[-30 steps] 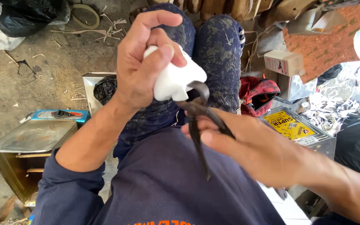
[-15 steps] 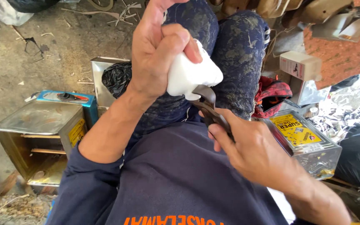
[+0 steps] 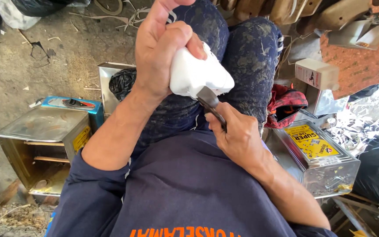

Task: Lasting a shoe by pulling the upper material over a mold and hammering it into place

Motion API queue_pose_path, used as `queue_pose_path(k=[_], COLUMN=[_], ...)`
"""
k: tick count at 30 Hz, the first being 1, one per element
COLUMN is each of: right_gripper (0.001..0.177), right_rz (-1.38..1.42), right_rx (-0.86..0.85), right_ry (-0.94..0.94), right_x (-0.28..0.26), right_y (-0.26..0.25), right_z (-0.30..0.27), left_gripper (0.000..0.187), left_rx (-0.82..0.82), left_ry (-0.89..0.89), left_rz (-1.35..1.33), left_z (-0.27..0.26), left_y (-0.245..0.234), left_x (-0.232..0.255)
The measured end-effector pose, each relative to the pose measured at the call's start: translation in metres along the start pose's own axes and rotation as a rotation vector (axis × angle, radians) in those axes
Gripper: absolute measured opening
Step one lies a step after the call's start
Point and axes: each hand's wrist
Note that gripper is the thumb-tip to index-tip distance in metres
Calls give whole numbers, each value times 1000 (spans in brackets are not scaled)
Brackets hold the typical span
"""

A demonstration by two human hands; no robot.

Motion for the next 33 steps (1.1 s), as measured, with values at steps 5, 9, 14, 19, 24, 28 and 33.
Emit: queue_pose_path(k=[5, 9, 14, 19, 24, 28, 33], right_gripper=[27, 24, 26, 27, 25, 30, 24], right_rz=[37, -119, -74, -105, -130, -75, 47], right_rx=[-113, -68, -49, -80, -42, -240, -249], right_ry=[66, -72, -53, -39, -62, -67, -39], right_x=[-25, -20, -21, -26, -14, -1, -6], right_y=[-13, -14, -7, -9, -8, -17, -21], right_z=[-5, -6, -4, -5, -3, 3, 15], left_gripper=[37, 34, 50, 57, 55, 57, 57], left_rx=[-57, -17, 73, 11, -113, -172, -228], left_ry=[10, 47, 178, 187, 180, 263, 290], left_rz=[11, 34, 693, 896, 962, 1054, 1062], left_z=[-7, -15, -65, -76, -69, -60, -49], left_y=[1, 11, 25, 26, 13, 0, -9], left_x=[0, 3, 13, 33, 42, 42, 43])
Point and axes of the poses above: each hand's wrist, its own z-axis towards the middle knuckle, its own y-axis out of the palm, x = y × z, and after that the axes turned 15 degrees about z, right-handed
